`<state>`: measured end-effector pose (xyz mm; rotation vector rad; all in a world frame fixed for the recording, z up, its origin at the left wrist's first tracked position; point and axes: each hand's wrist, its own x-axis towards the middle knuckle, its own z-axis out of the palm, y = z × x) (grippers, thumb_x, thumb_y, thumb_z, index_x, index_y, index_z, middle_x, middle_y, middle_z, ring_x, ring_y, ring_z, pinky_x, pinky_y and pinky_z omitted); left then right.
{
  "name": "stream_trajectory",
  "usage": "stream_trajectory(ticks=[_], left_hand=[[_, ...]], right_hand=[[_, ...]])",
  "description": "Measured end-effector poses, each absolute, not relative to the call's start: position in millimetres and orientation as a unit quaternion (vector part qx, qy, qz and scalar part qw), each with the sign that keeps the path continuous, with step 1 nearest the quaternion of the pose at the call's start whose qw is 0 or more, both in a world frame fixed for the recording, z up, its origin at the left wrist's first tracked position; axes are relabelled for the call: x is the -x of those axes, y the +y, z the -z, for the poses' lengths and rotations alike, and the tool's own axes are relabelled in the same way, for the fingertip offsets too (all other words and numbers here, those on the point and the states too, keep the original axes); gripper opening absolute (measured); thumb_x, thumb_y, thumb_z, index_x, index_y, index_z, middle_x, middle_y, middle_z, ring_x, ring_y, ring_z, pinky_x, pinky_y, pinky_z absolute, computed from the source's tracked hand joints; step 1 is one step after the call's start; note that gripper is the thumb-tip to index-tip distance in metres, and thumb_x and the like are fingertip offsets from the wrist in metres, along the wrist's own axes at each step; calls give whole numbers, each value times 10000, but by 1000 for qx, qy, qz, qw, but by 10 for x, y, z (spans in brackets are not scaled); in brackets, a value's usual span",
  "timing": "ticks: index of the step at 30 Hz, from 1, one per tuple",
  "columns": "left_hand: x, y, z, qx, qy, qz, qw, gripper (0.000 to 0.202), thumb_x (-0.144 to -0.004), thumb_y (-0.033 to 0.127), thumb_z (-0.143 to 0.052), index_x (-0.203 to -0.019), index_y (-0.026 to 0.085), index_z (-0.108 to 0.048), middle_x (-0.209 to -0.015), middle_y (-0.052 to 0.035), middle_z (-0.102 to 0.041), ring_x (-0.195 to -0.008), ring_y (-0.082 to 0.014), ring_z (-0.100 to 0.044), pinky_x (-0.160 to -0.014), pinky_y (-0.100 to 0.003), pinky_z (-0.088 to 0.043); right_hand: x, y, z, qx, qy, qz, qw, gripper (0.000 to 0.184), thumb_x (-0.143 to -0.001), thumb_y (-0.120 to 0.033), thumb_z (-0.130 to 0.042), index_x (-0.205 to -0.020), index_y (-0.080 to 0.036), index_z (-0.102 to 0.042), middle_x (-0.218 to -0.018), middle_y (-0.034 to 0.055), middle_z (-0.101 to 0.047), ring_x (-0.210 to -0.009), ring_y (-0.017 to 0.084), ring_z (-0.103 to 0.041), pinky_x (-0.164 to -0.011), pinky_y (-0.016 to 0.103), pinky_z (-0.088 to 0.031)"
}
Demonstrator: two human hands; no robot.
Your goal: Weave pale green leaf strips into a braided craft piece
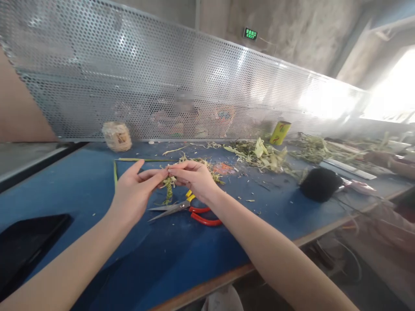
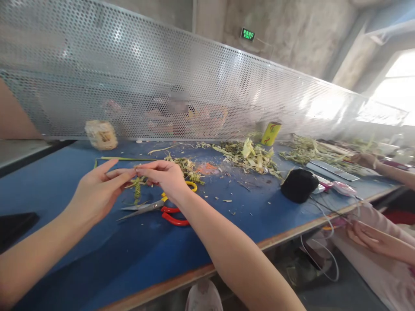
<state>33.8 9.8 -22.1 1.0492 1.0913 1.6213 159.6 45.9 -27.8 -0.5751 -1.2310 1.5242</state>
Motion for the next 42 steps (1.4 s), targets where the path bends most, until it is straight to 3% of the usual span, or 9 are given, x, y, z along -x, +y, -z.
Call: stream_trajectory(ticks=[5,8,13,20,24,32,37,42], left_hand=[[-322,95,212,-433,412,-666,446,801,-640,98,-653,-1324,134,-238,-585,77,-627,-568,-71,-541,-590,-201,-437],[-320,113,237,-433,410,-676,433,896,-576,68,-684,-1332,92,-202,-616,50,-643,-585,-71,-555,-608,-201,-438],[-312,117,273,-425,426,-683,414,872,-583,88,-672,-1328,96,-219,-633,27,-648,-568,-79,-581,-585,-196,-465],[-342,96,226,-418,426,-678,430,812,-604,58,-650,-1310,83,-251,-637,4,-660,-547,-88,-587,-528,-193,-467],[-314,111,221,-411,436,-670,439,802,-611,67,-647,-1307,67,-249,-646,-9,-658,-540,-92,-579,-524,-203,-467],[-252,66,213,-581,511,-587,239,936,-623,262,-670,-1359,210,-94,-788,-6,-652,-498,-98,-559,-537,-244,-469],[-248,69,242,-627,520,-562,142,853,-652,329,-637,-1336,244,-135,-801,-9,-651,-477,-116,-555,-537,-276,-485],[-260,58,266,-644,518,-553,106,795,-667,320,-620,-1315,240,-165,-798,-3,-646,-480,-116,-556,-539,-278,-499]], right_hand=[[-1570,494,310,214,-525,-635,524,138,-535,-261,-716,-618,-184,-637,-719,-7,-644,-469,37,-417,-475,207,-357],[-1555,495,316,224,-529,-621,534,125,-547,-253,-708,-621,-178,-641,-654,-23,-628,-430,25,-370,-441,201,-316],[-1589,475,320,237,-513,-651,506,148,-551,-247,-710,-665,-167,-660,-593,-25,-603,-387,16,-329,-395,199,-237],[-1635,480,335,232,-478,-721,444,180,-568,-260,-711,-718,-179,-650,-667,-40,-588,-390,-3,-309,-397,176,-242],[-1629,497,327,243,-506,-696,448,198,-563,-283,-715,-692,-167,-620,-582,-52,-546,-403,11,-343,-410,174,-279],[-1619,430,223,332,-568,-582,477,151,-588,-258,-670,-653,-147,-591,-508,-50,-517,-389,26,-346,-395,184,-267],[-1623,394,198,366,-554,-568,486,142,-590,-254,-664,-644,-142,-595,-446,-69,-438,-376,25,-314,-382,185,-233],[-1622,405,197,371,-549,-560,497,129,-586,-240,-658,-632,-145,-583,-492,-55,-491,-394,28,-345,-389,182,-244]])
